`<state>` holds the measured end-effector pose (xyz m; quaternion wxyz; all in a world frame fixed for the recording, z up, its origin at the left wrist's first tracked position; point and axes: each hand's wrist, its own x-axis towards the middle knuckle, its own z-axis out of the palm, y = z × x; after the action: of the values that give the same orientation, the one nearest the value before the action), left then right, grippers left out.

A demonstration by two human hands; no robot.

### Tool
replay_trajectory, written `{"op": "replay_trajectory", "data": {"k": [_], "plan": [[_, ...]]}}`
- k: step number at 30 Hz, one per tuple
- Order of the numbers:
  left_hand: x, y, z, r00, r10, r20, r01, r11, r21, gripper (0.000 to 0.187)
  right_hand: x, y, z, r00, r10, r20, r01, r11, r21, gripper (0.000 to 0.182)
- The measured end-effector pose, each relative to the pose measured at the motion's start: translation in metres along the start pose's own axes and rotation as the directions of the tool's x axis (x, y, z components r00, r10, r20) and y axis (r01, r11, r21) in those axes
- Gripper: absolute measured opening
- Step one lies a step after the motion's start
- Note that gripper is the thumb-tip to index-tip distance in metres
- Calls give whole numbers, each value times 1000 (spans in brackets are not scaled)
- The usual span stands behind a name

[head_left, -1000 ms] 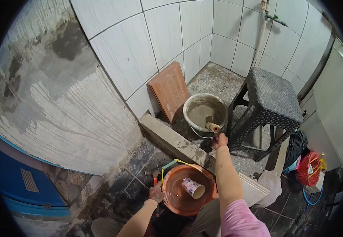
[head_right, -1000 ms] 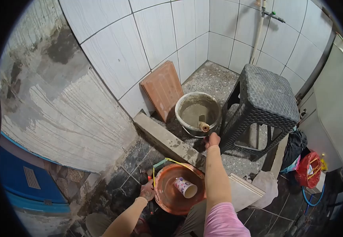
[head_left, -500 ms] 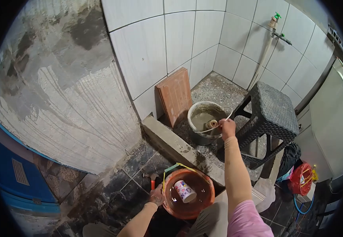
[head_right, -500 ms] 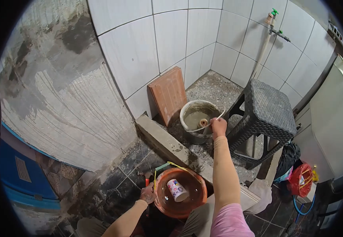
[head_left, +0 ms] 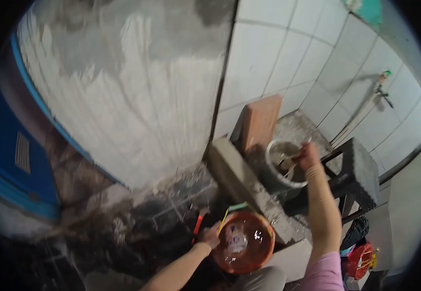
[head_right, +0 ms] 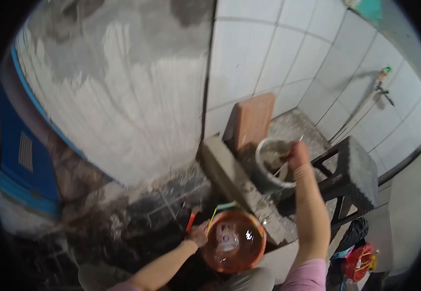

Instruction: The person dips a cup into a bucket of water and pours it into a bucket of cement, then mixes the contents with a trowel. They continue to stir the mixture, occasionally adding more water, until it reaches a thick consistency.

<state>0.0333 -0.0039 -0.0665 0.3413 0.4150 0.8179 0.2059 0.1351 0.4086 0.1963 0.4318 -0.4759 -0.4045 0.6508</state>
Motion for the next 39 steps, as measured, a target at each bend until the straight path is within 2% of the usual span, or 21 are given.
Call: {"op": "replay_trajectory", "data": {"k": [2,4,7,8,11,12,15,17,18,19,21,23,25,29,31,32,33,35,36,37,39], "plan": [[-19,30,-36,995,-87,43,88,996,-28,65,-28,-27,20,997,-53,51,57,996,-76,11],[-18,19,-22,996,18,-90,-25,997,-73,44,-38,-47,24,983,32,183,-26,999,-31,11],[-27,22,-25,977,48,-210,-80,985,-150,45,-85,-75,47,975,-24,221,37,998,-53,17],[-32,26,-31,987,-21,-157,5,995,-102,46,-98,-88,53,971,-39,237,58,996,-72,17],[-31,4,-8,976,-76,-206,7,948,-317,52,-142,-118,63,942,-69,327,104,990,-91,17],[-45,11,-27,977,-161,-140,90,907,-412,52,-158,-123,66,929,-76,363,114,990,-84,17],[-66,-7,-40,974,-86,-208,-22,883,-468,45,-202,-130,83,875,-36,483,89,992,-88,14],[-83,-23,-81,928,-84,-362,-143,817,-558,25,-231,-126,96,828,5,561,54,995,-89,13],[-91,-35,-105,848,-52,-528,-216,875,-432,20,-244,-121,103,800,33,600,32,995,-97,13],[-91,-60,-120,827,-99,-553,-235,833,-501,15,-257,-112,108,779,66,624,-13,996,-90,13],[-119,-45,-193,789,-350,-505,-193,640,-744,14,-280,-96,114,735,119,668,-94,993,-73,13],[-143,-35,-238,786,-338,-518,-256,585,-770,17,-295,-69,119,651,189,735,-177,980,-95,12],[-175,-2,-273,842,-286,-458,-177,656,-734,23,-314,-36,126,636,254,728,-209,966,-154,12],[-208,21,-290,938,-173,-301,-89,717,-691,29,-338,58,134,455,435,777,-397,880,-260,10],[-210,14,-284,966,-166,-196,-40,657,-753,32,-367,100,141,492,382,782,-185,924,-335,13],[-205,4,-277,973,-167,-158,-8,665,-747,42,-375,142,142,510,263,819,-44,959,-281,13],[-200,-6,-270,974,-195,-116,8,540,-842,45,-383,187,141,514,147,845,99,969,-228,14],[-191,-18,-262,974,-226,10,70,257,-964,51,-415,235,146,569,174,804,-35,982,-188,17],[-190,-16,-264,990,-139,22,47,177,-983,54,-428,243,145,591,149,793,81,967,-243,18],[-185,-23,-265,981,-185,56,83,138,-987,53,-437,248,145,606,122,786,195,935,-295,20],[-177,-44,-262,952,-284,112,131,49,-990,50,-449,256,144,629,189,754,219,887,-405,23]]}}
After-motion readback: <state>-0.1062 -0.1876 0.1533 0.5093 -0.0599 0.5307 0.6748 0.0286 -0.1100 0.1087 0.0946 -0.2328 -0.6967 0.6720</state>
